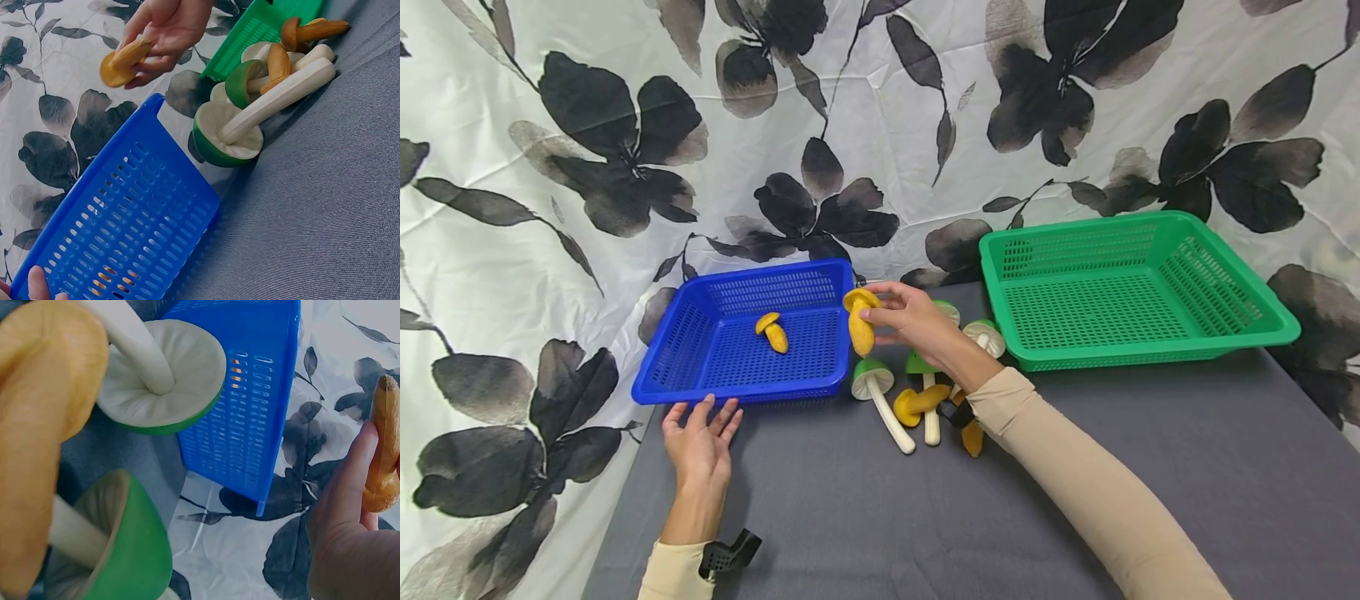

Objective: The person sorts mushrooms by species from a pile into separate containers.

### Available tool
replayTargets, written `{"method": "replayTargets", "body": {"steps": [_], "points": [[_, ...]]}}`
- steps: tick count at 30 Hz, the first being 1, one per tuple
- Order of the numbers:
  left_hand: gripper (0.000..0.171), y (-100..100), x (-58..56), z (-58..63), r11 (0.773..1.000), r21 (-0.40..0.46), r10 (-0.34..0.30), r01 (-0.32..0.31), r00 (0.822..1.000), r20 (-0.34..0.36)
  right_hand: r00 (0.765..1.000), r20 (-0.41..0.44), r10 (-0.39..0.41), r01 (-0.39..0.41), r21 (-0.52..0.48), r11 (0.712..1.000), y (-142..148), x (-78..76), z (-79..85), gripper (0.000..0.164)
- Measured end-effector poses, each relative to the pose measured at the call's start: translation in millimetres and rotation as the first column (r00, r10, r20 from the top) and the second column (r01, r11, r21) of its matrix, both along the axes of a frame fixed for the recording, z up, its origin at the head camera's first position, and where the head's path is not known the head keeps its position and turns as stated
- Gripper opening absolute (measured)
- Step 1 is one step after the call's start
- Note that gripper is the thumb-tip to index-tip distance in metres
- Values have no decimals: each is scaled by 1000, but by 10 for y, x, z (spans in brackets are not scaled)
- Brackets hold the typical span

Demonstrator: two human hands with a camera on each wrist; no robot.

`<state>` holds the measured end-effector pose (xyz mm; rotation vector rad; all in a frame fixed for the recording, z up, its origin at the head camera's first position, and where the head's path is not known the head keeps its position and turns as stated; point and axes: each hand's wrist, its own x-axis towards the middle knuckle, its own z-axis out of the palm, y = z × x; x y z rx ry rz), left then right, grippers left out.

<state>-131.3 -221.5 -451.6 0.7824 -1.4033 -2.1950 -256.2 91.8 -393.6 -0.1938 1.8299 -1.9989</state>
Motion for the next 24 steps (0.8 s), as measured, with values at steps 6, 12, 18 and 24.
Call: {"method": "replayTargets", "body": {"steps": [6, 12, 18, 24], "points": [[57, -2, -2, -7, 1000, -2, 5, -5, 1000, 1, 999, 37, -12, 14, -43, 999, -173, -148, -16, 53], [58, 7, 1, -10, 1000, 10, 3, -3, 1000, -3, 999, 33, -25, 26, -39, 999, -309, -298, -17, 50], [58, 8, 2, -11, 1000, 15, 4, -4, 1000, -7, 999, 36, -16, 17, -10, 1000, -440, -422, 7, 50], [55, 0, 4, -19, 1000, 15, 1, -1, 1000, -9, 1000, 22, -18, 17, 13, 1000, -574, -509, 51, 49]]}}
